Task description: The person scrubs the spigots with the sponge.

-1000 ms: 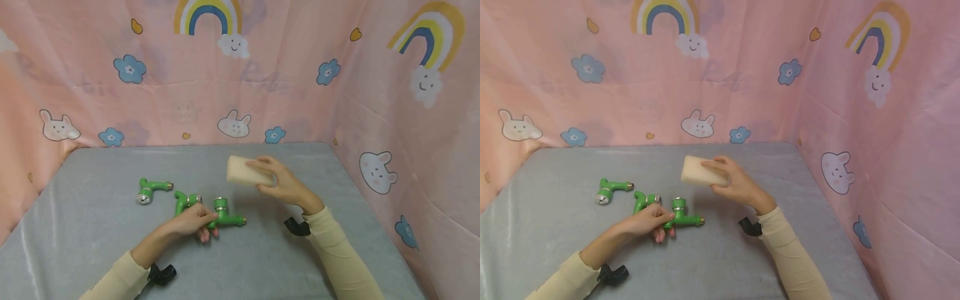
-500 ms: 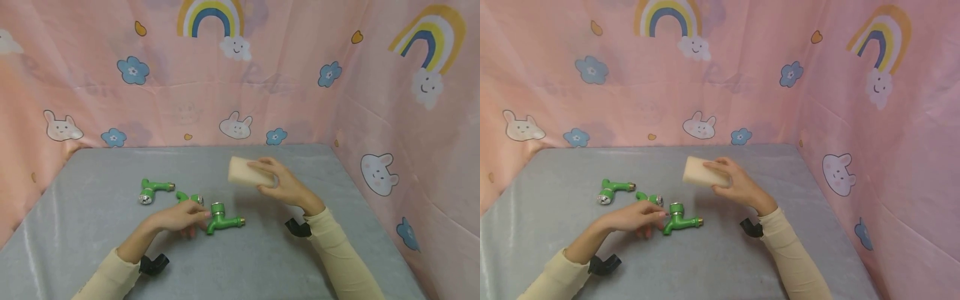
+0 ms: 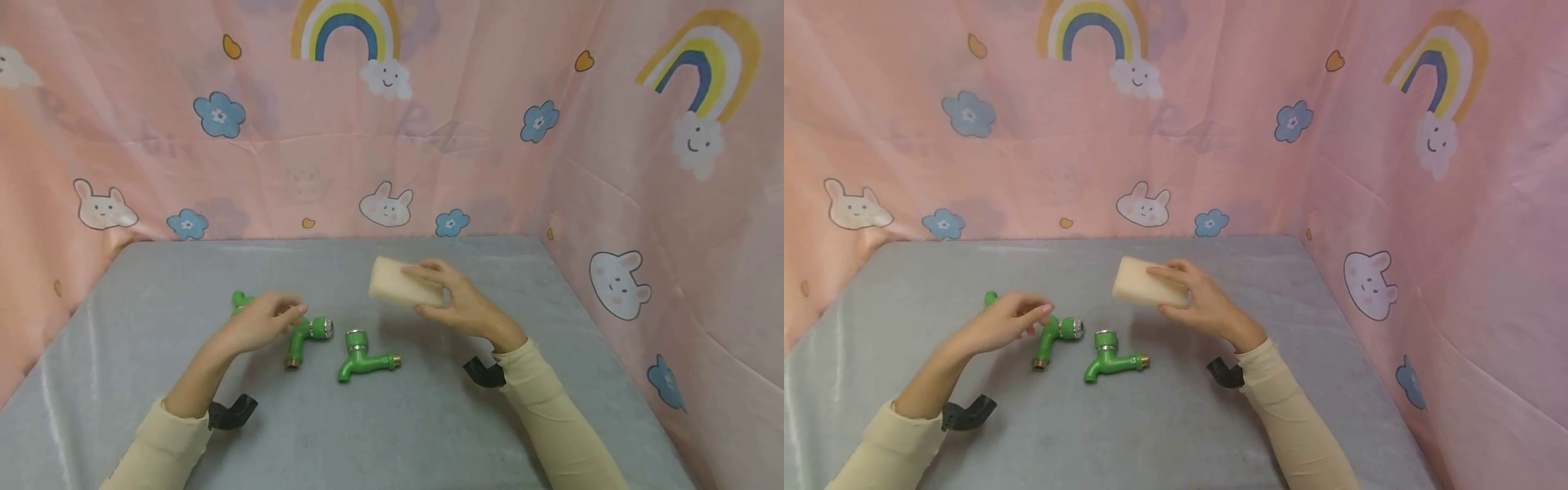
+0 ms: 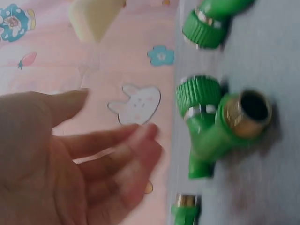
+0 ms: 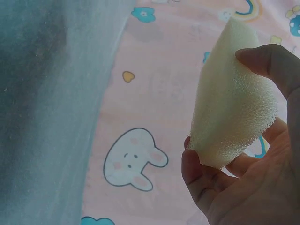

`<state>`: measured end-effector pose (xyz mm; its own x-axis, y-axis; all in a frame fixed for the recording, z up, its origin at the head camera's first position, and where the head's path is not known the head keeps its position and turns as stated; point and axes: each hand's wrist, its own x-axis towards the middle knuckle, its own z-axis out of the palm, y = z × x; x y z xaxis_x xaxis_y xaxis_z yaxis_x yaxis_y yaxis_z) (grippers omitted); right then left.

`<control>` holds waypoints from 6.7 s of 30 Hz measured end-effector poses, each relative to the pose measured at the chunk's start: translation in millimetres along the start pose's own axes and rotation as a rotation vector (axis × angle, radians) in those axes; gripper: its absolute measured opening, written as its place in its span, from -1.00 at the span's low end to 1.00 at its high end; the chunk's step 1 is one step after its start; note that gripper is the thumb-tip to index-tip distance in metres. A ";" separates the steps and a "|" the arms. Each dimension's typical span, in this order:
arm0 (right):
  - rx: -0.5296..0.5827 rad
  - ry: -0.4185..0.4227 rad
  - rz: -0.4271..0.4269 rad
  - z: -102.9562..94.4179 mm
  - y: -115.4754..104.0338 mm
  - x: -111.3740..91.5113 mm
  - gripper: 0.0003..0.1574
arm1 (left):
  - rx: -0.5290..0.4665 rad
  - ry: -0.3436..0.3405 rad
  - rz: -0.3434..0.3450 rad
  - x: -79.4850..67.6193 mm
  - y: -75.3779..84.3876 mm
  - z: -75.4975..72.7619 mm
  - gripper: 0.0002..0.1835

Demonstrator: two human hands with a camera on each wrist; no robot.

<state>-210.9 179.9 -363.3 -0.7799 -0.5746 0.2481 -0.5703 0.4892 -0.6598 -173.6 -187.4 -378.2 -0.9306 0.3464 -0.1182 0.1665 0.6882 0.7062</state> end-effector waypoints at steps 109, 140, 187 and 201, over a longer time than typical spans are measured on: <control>-0.437 0.138 -0.239 53.2 -20.4 4.5 -0.10 | -1.004 -0.158 0.096 12.8 16.8 58.2 -0.47; -0.340 0.246 -0.230 25.7 -25.8 0.8 -0.15 | -0.941 -0.185 0.053 12.2 17.7 45.8 -0.59; -0.486 0.332 -0.398 43.8 -25.4 7.0 -0.11 | -1.137 -0.275 -0.021 -1.5 29.9 32.2 -0.58; -0.218 0.311 -0.338 33.0 -27.5 3.9 -0.14 | -1.185 -0.378 0.075 -0.9 27.6 26.3 -0.61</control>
<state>-189.8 142.5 -367.6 -0.5636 -0.5179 0.6435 -0.8186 0.4544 -0.3512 -159.6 -152.0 -377.0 -0.7467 0.6569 -0.1049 -0.3641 -0.2715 0.8909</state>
